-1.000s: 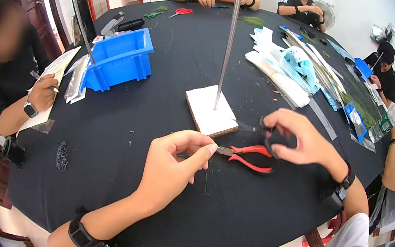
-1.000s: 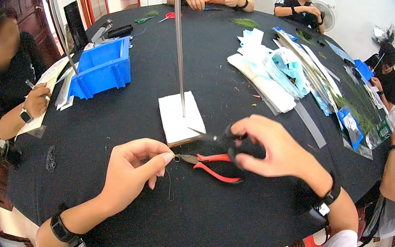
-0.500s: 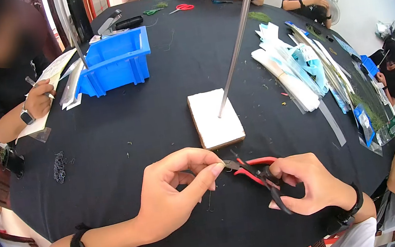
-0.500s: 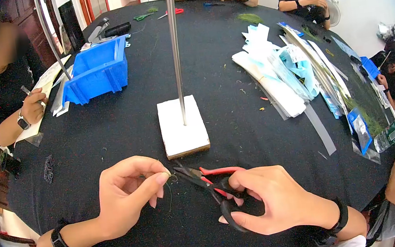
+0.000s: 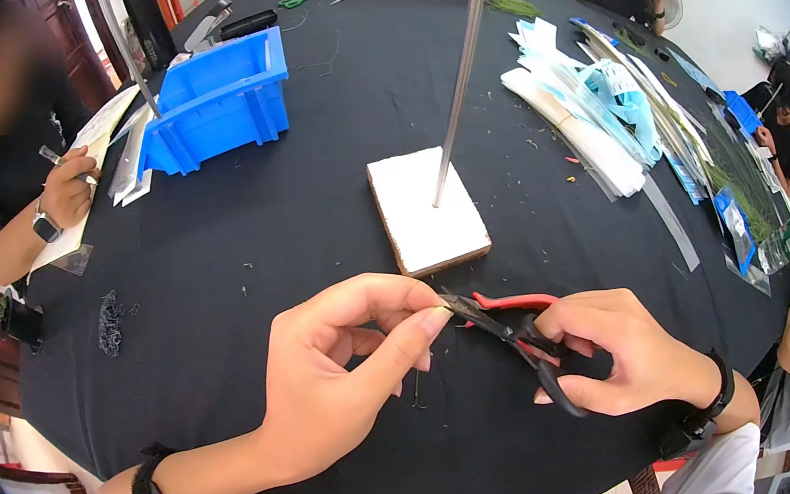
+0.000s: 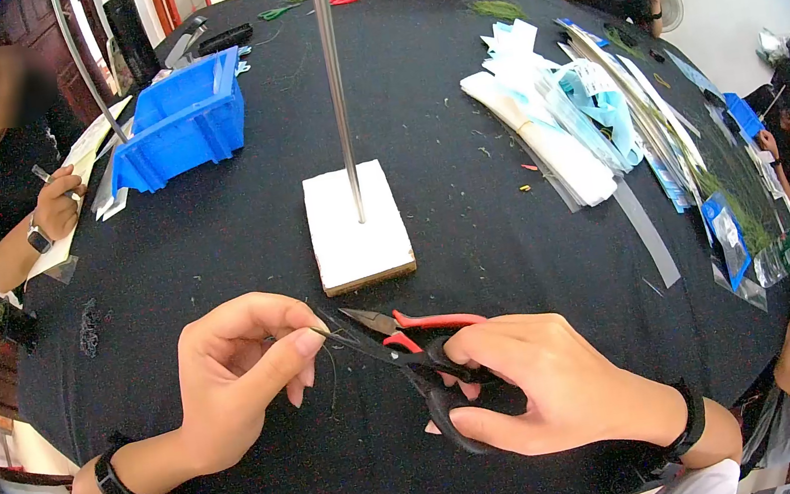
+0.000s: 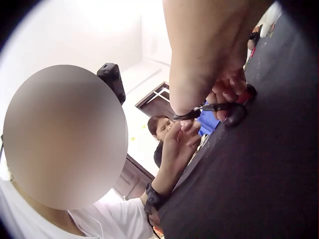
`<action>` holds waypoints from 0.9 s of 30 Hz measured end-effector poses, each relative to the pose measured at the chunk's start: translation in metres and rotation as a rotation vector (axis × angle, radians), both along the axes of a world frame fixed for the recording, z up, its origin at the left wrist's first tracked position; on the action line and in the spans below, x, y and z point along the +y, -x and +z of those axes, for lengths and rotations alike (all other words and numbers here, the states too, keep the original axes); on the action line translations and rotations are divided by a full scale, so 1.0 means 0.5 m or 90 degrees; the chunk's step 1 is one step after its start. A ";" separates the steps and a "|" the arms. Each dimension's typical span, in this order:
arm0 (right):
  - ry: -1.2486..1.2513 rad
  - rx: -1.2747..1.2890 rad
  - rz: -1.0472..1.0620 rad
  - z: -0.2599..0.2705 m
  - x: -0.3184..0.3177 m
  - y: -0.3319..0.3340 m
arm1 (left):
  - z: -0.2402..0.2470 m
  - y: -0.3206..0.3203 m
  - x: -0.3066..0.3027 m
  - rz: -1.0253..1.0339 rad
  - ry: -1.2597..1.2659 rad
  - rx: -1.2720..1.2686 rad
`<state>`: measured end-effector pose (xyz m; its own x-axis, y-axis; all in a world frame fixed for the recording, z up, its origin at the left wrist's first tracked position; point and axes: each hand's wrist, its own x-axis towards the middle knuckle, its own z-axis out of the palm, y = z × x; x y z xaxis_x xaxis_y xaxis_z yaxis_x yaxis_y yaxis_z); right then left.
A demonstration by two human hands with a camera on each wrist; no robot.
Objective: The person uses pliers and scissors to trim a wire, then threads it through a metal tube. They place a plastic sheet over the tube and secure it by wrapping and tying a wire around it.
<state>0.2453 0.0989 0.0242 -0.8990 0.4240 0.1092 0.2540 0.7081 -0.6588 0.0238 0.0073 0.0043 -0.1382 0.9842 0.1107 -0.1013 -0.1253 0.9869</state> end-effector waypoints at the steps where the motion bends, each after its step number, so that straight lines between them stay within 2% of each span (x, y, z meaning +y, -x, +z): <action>1: -0.005 0.002 0.002 -0.001 0.000 0.000 | 0.000 0.000 0.000 0.001 0.000 -0.001; 11: -0.035 0.002 0.007 -0.008 0.001 -0.002 | -0.002 -0.002 0.001 0.001 0.018 -0.028; 14: -0.055 0.066 -0.020 -0.024 0.000 0.001 | 0.000 -0.002 0.000 0.002 0.026 -0.029; 17: -0.050 0.004 0.006 -0.011 0.001 -0.003 | 0.000 -0.001 -0.001 0.000 0.031 -0.027; 27: -0.058 0.022 0.008 -0.015 0.003 -0.002 | 0.000 -0.001 0.001 0.003 0.044 -0.034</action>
<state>0.2465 0.1003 0.0169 -0.8990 0.4000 0.1782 0.2232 0.7687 -0.5995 0.0245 0.0076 0.0045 -0.1468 0.9885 0.0353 -0.1540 -0.0581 0.9864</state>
